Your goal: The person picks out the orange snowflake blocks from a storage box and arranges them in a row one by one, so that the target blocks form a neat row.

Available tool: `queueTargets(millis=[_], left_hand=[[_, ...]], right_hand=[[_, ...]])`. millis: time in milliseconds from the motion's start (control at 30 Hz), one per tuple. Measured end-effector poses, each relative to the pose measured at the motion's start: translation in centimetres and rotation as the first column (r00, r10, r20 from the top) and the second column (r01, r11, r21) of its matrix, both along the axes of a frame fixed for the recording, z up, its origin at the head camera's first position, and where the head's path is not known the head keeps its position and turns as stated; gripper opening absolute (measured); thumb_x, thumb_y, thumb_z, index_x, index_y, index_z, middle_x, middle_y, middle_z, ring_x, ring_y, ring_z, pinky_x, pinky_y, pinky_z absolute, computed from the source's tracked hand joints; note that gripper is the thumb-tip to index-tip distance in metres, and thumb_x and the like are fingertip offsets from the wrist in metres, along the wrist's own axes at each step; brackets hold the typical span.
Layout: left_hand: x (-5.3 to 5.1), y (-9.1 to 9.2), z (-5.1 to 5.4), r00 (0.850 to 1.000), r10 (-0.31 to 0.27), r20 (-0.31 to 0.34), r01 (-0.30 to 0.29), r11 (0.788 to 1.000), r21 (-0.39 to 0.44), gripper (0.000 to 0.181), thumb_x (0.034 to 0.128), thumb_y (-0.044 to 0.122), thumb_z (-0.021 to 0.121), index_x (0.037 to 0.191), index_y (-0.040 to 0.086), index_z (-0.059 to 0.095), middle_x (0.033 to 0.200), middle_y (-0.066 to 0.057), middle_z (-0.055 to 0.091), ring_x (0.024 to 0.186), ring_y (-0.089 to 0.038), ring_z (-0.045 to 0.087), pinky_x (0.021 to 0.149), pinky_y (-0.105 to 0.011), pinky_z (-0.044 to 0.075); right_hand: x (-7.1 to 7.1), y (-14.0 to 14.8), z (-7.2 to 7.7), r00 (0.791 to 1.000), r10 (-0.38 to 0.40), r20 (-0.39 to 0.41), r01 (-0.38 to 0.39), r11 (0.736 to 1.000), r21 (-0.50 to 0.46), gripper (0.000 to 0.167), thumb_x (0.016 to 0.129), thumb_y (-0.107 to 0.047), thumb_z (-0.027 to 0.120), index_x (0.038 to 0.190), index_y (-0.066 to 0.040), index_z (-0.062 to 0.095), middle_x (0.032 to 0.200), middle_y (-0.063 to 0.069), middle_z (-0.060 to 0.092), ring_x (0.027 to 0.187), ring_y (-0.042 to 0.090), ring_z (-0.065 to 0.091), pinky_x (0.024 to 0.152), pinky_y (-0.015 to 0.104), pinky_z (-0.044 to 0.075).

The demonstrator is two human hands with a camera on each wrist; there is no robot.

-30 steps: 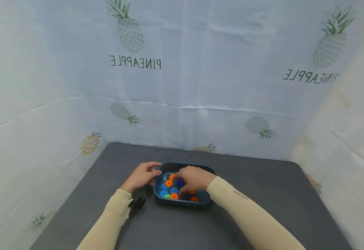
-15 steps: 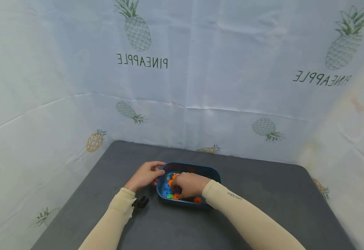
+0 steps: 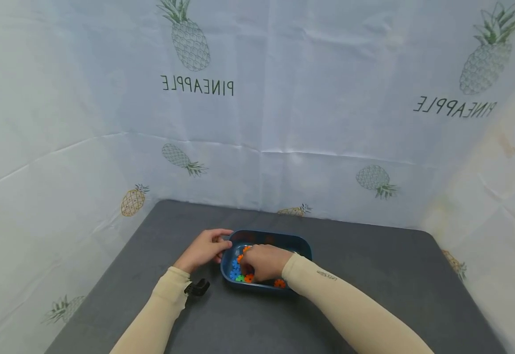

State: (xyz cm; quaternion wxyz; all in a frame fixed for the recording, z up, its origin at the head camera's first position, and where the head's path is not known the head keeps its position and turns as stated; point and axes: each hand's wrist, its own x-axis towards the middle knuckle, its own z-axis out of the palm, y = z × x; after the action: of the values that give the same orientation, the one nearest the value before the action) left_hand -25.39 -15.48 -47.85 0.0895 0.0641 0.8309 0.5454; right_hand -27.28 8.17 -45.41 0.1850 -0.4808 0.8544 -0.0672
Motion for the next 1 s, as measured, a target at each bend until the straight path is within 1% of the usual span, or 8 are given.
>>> queueTargets(millis=[133, 233, 467, 667, 867, 1000], left_hand=[[-0.10, -0.12, -0.22, 1.000, 0.008, -0.001, -0.008, 1.000, 0.019, 0.043, 0.1048, 0.020, 0.071, 0.147, 0.013, 0.067, 0.081, -0.006, 0.065, 0.061, -0.017, 0.063, 0.067, -0.040, 0.064], [-0.17, -0.14, -0.33, 1.000, 0.007, 0.000, -0.007, 1.000, 0.025, 0.043, 0.1045, 0.020, 0.072, 0.146, 0.013, 0.067, 0.081, -0.007, 0.065, 0.061, -0.017, 0.062, 0.066, -0.040, 0.064], [-0.31, -0.01, -0.35, 1.000, 0.007, 0.006, -0.007, 1.000, 0.022, 0.042, 0.1047, 0.019, 0.071, 0.146, 0.013, 0.068, 0.081, -0.007, 0.065, 0.060, -0.017, 0.062, 0.065, -0.040, 0.064], [-0.23, 0.02, -0.22, 1.000, 0.016, 0.001, -0.016, 1.000, 0.012, 0.041, 0.1051, 0.019, 0.070, 0.146, 0.013, 0.068, 0.081, -0.007, 0.065, 0.060, -0.017, 0.062, 0.067, -0.041, 0.064], [-0.08, 0.00, -0.17, 1.000, 0.006, 0.000, -0.006, 1.000, 0.003, 0.042, 0.1055, 0.019, 0.070, 0.147, 0.013, 0.067, 0.086, -0.014, 0.068, 0.060, -0.018, 0.063, 0.067, -0.043, 0.064], [-0.10, -0.06, -0.13, 1.000, -0.002, -0.004, 0.002, 1.000, 0.012, 0.042, 0.1055, 0.020, 0.069, 0.147, 0.013, 0.067, 0.090, -0.018, 0.069, 0.060, -0.018, 0.063, 0.067, -0.043, 0.064]], right_hand=[[-0.07, -0.17, 0.05, 1.000, 0.015, -0.014, -0.015, 1.000, 0.001, 0.015, 0.094, -0.019, 0.086, 0.105, -0.029, 0.080, 0.097, -0.016, 0.072, 0.085, -0.002, 0.062, 0.082, 0.023, 0.058], [-0.12, -0.19, -0.03, 1.000, 0.010, -0.008, -0.010, 1.000, 0.006, 0.016, 0.094, -0.020, 0.086, 0.106, -0.029, 0.080, 0.098, -0.017, 0.073, 0.087, -0.002, 0.063, 0.083, 0.023, 0.058], [-0.24, -0.17, -0.23, 1.000, 0.008, -0.003, -0.008, 1.000, 0.005, 0.016, 0.094, -0.021, 0.087, 0.107, -0.028, 0.080, 0.097, -0.016, 0.073, 0.084, -0.001, 0.061, 0.082, 0.023, 0.058], [-0.29, -0.31, -0.15, 1.000, -0.001, -0.006, 0.002, 1.000, 0.026, 0.016, 0.094, -0.022, 0.087, 0.107, -0.029, 0.080, 0.096, -0.016, 0.071, 0.084, 0.000, 0.060, 0.083, 0.024, 0.058], [-0.13, -0.33, -0.09, 1.000, 0.001, 0.003, -0.001, 1.000, 0.030, 0.014, 0.096, -0.022, 0.085, 0.106, -0.029, 0.079, 0.097, -0.015, 0.072, 0.084, 0.001, 0.059, 0.083, 0.025, 0.057], [-0.05, -0.42, -0.03, 1.000, -0.001, 0.002, 0.001, 0.999, 0.035, 0.013, 0.096, -0.020, 0.085, 0.105, -0.029, 0.080, 0.098, -0.014, 0.071, 0.084, 0.000, 0.059, 0.082, 0.024, 0.057]])
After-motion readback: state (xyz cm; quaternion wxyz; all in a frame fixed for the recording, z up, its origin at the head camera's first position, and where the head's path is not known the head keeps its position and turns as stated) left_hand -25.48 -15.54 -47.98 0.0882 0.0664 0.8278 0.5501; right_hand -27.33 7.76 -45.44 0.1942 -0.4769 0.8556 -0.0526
